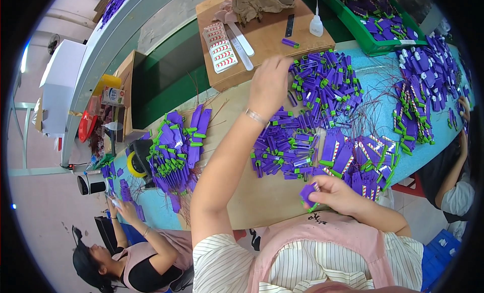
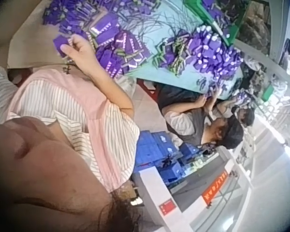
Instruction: The person applies stickers onto plastic toy parts by hand, then fits the plastic pieces together.
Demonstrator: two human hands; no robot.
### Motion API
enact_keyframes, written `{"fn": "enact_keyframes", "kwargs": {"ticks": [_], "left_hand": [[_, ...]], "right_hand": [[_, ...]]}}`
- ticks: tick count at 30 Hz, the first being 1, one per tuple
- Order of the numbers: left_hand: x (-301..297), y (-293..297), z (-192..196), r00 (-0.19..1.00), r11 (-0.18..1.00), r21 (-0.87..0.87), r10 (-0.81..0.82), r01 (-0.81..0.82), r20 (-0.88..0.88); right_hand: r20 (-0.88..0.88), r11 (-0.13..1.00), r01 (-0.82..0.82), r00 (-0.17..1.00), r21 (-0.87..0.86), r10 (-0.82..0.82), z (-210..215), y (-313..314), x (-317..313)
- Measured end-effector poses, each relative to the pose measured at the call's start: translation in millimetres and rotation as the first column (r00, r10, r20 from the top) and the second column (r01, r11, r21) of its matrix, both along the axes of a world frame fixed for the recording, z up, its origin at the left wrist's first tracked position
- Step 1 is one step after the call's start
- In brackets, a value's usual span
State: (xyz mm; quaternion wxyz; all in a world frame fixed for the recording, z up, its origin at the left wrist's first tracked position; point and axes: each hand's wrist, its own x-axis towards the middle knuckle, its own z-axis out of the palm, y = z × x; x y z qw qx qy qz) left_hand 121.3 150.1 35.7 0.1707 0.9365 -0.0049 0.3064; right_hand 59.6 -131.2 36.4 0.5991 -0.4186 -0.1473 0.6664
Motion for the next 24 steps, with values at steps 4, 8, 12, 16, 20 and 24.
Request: {"fn": "enact_keyframes", "kwargs": {"ticks": [4, 8, 12, 16, 20, 24], "left_hand": [[58, 21, -12, 0.992, 0.987, 0.137, 0.068, -0.082, 0.107], [66, 37, -16, 0.989, 0.923, 0.359, 0.105, -0.136, 0.103], [11, 14, -8, 0.996, 0.995, 0.084, 0.041, -0.048, 0.080], [-97, -47, 7, 0.969, 0.754, -0.643, -0.031, -0.138, -0.244], [-175, -107, 21, 0.956, 0.248, -0.940, -0.112, -0.236, -0.270], [-212, -144, 12, 0.963, 0.152, -0.964, -0.125, -0.218, -0.238]], "right_hand": [[0.346, 0.999, 0.045, 0.938, -0.014, -0.037, -35, 5, -28], [0.588, 0.983, -0.004, 0.801, -0.181, 0.112, -23, -6, -20], [0.397, 0.960, 0.038, 0.915, -0.278, 0.079, -2, -5, -5], [0.241, 0.987, 0.134, 0.964, -0.085, -0.111, -6, -7, -3], [0.062, 0.981, 0.160, 0.986, -0.108, -0.154, 4, -3, -6], [0.094, 0.991, 0.111, 0.990, -0.081, -0.103, 10, -5, -19]]}}
